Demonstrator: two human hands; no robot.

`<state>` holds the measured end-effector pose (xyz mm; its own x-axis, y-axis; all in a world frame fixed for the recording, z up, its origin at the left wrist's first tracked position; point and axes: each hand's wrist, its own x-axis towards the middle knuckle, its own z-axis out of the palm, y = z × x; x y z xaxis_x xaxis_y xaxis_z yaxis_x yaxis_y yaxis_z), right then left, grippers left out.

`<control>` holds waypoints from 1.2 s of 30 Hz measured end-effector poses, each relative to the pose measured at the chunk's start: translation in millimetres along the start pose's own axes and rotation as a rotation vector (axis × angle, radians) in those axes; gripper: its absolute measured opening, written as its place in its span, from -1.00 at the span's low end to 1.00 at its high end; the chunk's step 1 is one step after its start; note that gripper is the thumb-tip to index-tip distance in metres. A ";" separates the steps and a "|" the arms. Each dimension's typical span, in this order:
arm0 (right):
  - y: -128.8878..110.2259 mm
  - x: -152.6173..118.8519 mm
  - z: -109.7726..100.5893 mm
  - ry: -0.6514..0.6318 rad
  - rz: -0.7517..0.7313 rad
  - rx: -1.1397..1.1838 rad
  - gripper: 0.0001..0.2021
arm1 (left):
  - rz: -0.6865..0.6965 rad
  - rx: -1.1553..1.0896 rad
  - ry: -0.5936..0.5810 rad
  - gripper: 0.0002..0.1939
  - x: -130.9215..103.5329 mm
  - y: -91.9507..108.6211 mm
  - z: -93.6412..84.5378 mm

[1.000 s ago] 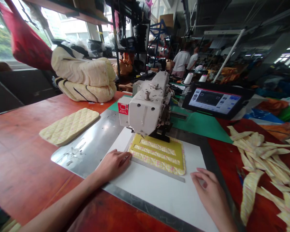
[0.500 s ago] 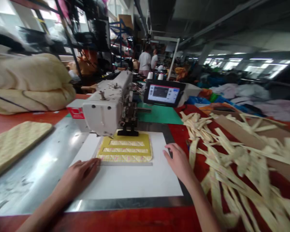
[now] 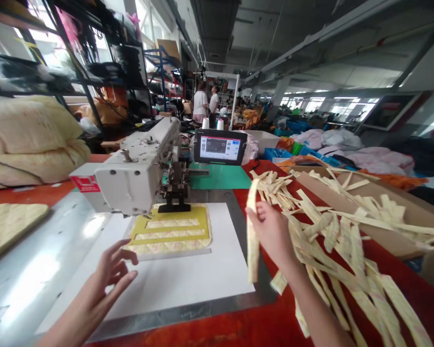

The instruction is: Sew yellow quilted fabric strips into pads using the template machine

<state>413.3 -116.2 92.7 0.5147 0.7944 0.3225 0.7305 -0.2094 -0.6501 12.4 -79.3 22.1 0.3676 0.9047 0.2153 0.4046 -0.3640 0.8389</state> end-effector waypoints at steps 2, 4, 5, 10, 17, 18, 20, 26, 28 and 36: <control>-33.7 -41.6 27.0 -0.393 0.042 0.449 -0.50 | -0.048 -0.279 -0.138 -0.48 8.5 13.7 14.9; -61.1 -84.6 60.0 -0.752 0.130 0.698 -0.48 | -0.103 -0.524 -0.174 -0.50 19.5 24.7 27.7; -70.5 -103.6 76.2 -0.855 0.159 0.769 -0.48 | -0.138 -0.607 -0.166 -0.50 24.9 28.2 32.3; -78.9 -149.5 124.7 -1.024 0.258 0.847 -0.44 | -0.306 -0.802 -0.089 -0.54 35.8 22.3 37.4; -81.6 -127.6 127.0 -1.050 0.161 0.778 -0.47 | -0.360 -0.880 -0.056 -0.59 25.3 9.9 38.8; -84.2 -121.4 128.8 -0.974 0.141 0.799 -0.49 | -0.351 -0.874 -0.061 -0.59 25.2 10.6 39.2; -88.3 -109.7 135.3 -0.822 0.108 0.846 -0.51 | -0.347 -0.861 -0.070 -0.59 25.7 11.2 39.7; -86.2 -101.1 157.3 -0.696 0.053 0.888 -0.54 | -0.352 -0.832 -0.016 -0.61 25.8 0.6 41.8; -85.4 -103.9 158.7 -0.692 0.052 0.908 -0.55 | -0.324 -0.829 -0.005 -0.62 25.3 -1.3 42.7; -90.9 -107.1 154.4 -0.700 0.113 1.012 -0.61 | -0.208 -0.818 0.010 -0.73 24.1 7.8 42.0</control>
<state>222.5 -94.2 11.0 -0.0258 0.9997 -0.0056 -0.1387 -0.0091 -0.9903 59.6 -69.7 12.8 0.3434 0.9390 0.0177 -0.2724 0.0816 0.9587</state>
